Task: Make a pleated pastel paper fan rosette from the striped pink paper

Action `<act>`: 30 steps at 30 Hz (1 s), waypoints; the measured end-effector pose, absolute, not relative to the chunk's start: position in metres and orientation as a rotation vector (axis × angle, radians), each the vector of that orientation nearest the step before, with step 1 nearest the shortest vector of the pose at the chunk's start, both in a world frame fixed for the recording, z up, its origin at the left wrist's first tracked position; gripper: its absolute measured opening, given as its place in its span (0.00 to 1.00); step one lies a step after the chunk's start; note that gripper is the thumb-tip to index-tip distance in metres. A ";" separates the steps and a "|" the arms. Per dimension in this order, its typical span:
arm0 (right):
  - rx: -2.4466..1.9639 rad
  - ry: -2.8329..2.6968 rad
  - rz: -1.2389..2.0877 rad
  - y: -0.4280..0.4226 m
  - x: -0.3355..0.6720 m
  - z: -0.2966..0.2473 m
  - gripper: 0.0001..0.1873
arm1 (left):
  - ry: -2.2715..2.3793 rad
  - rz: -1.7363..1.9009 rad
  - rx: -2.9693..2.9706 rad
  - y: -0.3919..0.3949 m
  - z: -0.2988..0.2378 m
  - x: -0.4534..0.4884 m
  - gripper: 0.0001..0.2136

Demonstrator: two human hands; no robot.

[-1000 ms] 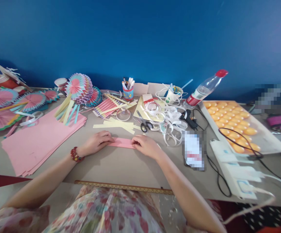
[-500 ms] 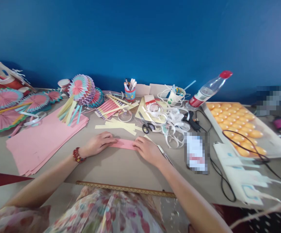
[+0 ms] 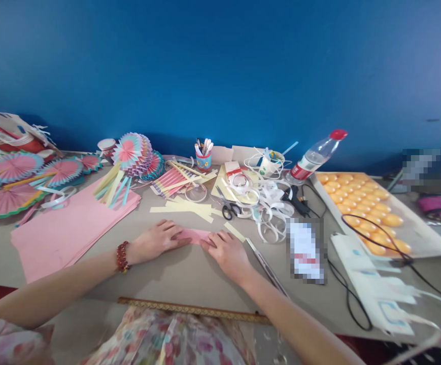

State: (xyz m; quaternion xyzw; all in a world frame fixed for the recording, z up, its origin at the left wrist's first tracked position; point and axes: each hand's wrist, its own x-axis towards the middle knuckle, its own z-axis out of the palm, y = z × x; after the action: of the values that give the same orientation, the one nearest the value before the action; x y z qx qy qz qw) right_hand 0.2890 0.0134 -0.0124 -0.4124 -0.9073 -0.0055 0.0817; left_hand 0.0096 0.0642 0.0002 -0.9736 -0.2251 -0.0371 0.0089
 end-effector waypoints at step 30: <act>-1.444 -2.471 0.156 0.015 0.269 -0.005 0.05 | -1.500 -0.813 -3.190 0.029 -0.008 -0.024 0.19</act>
State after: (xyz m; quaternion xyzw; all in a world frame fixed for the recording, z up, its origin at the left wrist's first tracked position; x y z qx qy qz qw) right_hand 0.2685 0.0145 -0.0049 -0.4990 -0.8540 0.0539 0.1371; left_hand -0.0235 0.0294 -0.0078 -0.8569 -0.4030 -0.2185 -0.2359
